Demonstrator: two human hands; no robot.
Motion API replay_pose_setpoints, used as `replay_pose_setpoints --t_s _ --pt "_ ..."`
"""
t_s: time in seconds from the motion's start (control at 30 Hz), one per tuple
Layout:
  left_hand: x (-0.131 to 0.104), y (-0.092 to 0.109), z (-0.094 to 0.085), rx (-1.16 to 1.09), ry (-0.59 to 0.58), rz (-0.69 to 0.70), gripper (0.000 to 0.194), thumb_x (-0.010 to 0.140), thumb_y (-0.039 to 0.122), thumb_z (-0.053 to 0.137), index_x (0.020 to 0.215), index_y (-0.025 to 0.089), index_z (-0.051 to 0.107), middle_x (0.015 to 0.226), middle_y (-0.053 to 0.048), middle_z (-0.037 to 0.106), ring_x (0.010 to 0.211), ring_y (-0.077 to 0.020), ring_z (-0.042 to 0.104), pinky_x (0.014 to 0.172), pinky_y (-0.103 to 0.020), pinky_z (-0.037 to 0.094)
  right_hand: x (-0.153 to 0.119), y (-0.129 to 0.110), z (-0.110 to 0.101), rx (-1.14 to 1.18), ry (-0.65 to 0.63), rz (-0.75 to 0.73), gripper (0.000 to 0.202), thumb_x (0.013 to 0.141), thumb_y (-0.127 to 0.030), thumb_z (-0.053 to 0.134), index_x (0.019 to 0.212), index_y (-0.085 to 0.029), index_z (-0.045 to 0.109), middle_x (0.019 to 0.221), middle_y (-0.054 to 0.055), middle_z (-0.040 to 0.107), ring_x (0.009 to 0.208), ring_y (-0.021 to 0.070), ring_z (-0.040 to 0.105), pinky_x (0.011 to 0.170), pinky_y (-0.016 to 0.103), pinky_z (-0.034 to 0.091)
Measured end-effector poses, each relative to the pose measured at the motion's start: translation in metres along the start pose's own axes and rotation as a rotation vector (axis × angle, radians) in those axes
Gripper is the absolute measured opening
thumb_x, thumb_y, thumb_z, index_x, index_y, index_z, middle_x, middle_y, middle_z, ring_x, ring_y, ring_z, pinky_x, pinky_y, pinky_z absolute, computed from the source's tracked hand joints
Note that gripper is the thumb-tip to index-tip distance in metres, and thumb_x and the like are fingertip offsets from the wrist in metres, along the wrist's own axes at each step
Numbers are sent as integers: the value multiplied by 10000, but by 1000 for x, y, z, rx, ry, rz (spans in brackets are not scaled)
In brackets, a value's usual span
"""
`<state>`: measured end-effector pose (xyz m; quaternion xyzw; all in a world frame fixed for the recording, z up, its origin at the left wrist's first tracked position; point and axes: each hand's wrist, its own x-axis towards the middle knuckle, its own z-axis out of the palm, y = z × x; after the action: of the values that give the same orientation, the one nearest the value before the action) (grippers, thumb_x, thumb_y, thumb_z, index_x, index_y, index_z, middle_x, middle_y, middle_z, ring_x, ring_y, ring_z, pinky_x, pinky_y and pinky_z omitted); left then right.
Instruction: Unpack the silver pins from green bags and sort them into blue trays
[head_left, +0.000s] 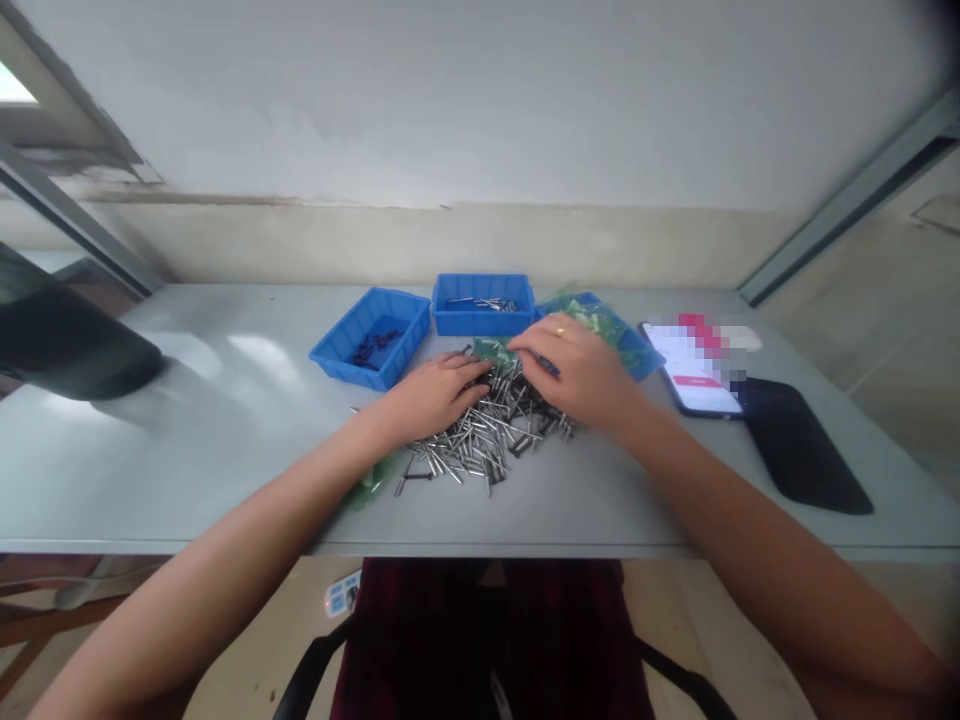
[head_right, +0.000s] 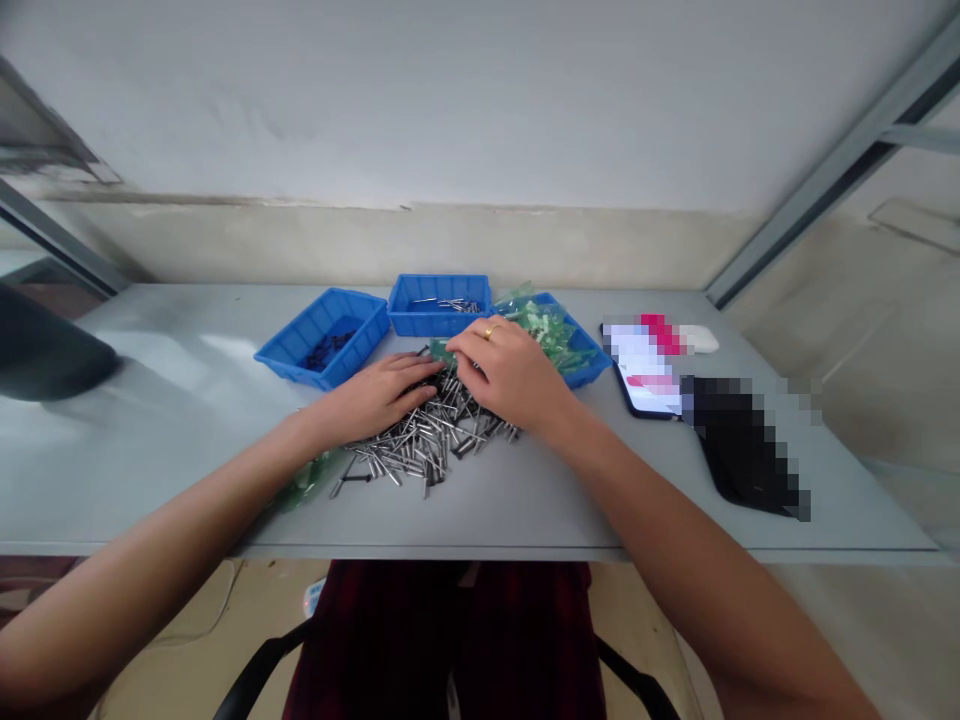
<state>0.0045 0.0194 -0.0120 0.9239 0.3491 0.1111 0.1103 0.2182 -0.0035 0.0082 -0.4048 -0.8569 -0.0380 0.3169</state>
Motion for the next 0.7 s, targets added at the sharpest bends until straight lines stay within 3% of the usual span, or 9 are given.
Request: replay_pose_setpoints --t_s 0.4,0.57,0.7 --pt "3 10 -5 -206 40 -24 421 962 360 431 1311 149 537 1411 -114 494 1309 -231 453 1110 -405 356 0 4 4 5 -74 -41 222 924 -187 406 925 -198 629 937 82 666 896 214 597 857 372 463" --pt "2 15 -10 -304 146 -79 364 944 326 482 1256 171 588 1393 -88 519 1312 -209 451 1115 -408 359 -1 3 5 7 -106 -26 211 922 -204 421 936 -200 631 933 83 666 908 223 592 828 379 479" --pt "1 16 -12 -341 220 -126 332 927 314 517 1217 183 611 1322 -82 579 1270 -207 490 1049 -397 441 -1 4 7 -6 -138 4 217 923 -210 416 972 -201 627 947 82 665 932 232 596 844 387 482"
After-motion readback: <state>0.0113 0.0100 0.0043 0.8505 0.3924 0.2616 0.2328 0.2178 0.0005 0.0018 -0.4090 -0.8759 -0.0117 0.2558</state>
